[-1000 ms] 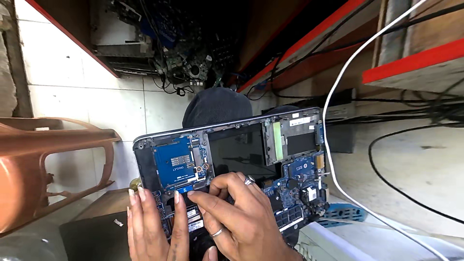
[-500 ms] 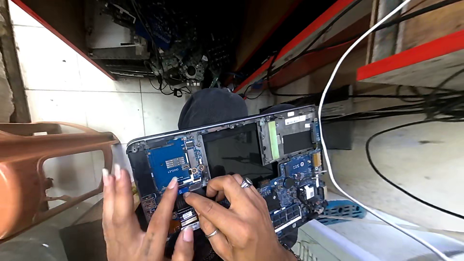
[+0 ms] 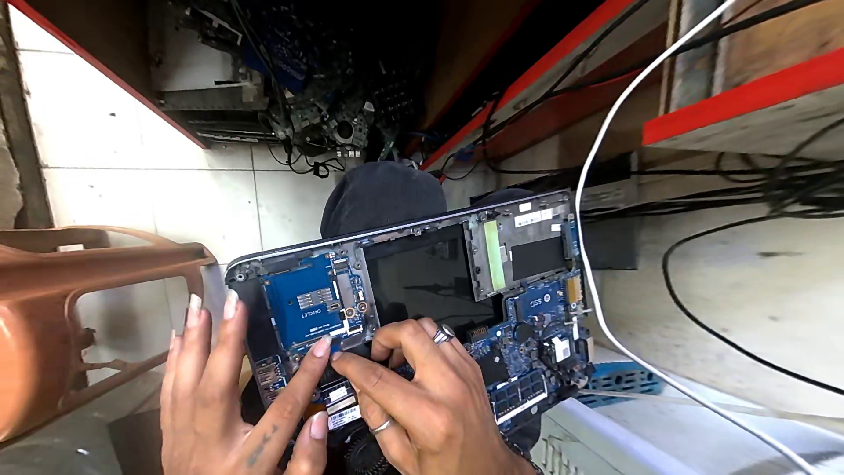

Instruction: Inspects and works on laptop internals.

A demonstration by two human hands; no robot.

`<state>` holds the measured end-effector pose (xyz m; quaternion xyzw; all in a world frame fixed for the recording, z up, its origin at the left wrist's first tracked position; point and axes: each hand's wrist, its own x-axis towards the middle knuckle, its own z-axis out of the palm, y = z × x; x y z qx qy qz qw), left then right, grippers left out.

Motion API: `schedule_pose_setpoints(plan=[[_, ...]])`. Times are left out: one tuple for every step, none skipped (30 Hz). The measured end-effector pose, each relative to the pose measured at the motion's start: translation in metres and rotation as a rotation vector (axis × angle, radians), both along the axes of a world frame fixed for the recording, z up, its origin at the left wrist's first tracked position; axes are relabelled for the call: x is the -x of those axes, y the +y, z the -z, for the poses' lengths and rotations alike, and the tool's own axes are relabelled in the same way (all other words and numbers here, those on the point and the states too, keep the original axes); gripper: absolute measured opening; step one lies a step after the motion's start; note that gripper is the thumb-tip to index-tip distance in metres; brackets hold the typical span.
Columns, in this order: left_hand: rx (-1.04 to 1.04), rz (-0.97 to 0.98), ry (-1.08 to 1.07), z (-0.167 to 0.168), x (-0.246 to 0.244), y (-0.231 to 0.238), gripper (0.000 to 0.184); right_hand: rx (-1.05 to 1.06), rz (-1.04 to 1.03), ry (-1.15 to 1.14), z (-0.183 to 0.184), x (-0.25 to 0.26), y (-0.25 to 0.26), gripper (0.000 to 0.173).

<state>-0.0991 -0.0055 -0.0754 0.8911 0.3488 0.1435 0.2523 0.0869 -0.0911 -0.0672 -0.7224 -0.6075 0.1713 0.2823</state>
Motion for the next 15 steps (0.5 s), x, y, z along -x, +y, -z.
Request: schedule_pose_setpoints(plan=[[-0.007,0.008,0.007,0.000,0.000,0.001,0.043,0.001,-0.001,0.000,0.000,0.000,0.000,0.026],[-0.018,0.016,0.013,0.000,0.001,0.001,0.044,0.002,-0.002,0.000,0.000,0.000,0.000,0.026],[-0.031,0.022,0.015,0.001,0.001,0.002,0.045,0.001,-0.002,-0.001,0.000,0.000,0.000,0.026],[-0.046,0.031,0.016,0.002,0.002,0.003,0.045,0.001,-0.001,-0.004,0.001,0.000,0.000,0.025],[-0.066,0.043,0.021,0.002,0.002,0.004,0.045,0.002,0.000,-0.005,0.001,0.000,0.000,0.025],[-0.093,0.060,0.033,0.002,0.003,0.005,0.046,0.002,0.001,-0.006,0.001,0.000,0.000,0.025],[-0.123,0.078,0.045,0.001,0.002,0.007,0.046,0.003,0.000,-0.009,0.001,0.000,0.000,0.025],[-0.150,0.094,0.058,0.000,0.002,0.008,0.046,0.006,-0.002,-0.013,0.001,0.000,0.001,0.026],[-0.176,0.111,0.074,-0.002,0.001,0.010,0.046,0.010,-0.005,-0.017,0.001,0.000,0.001,0.025],[-0.201,0.129,0.090,-0.004,0.001,0.012,0.048,0.011,-0.007,-0.017,0.001,0.000,0.001,0.025],[-0.216,0.148,0.109,-0.006,0.001,0.013,0.049,0.010,-0.010,-0.009,0.001,-0.001,0.001,0.026],[-0.217,0.161,0.121,-0.008,0.001,0.015,0.050,0.001,-0.009,0.013,0.002,-0.001,0.000,0.025],[-0.200,0.168,0.121,-0.009,0.002,0.016,0.051,-0.016,0.002,0.052,0.002,-0.002,0.000,0.025],[-0.151,0.159,0.104,-0.011,0.004,0.017,0.051,-0.036,0.025,0.090,0.003,-0.003,0.000,0.024],[-0.069,0.130,0.066,-0.011,0.005,0.018,0.051,-0.052,0.052,0.116,0.003,-0.005,0.002,0.022]])
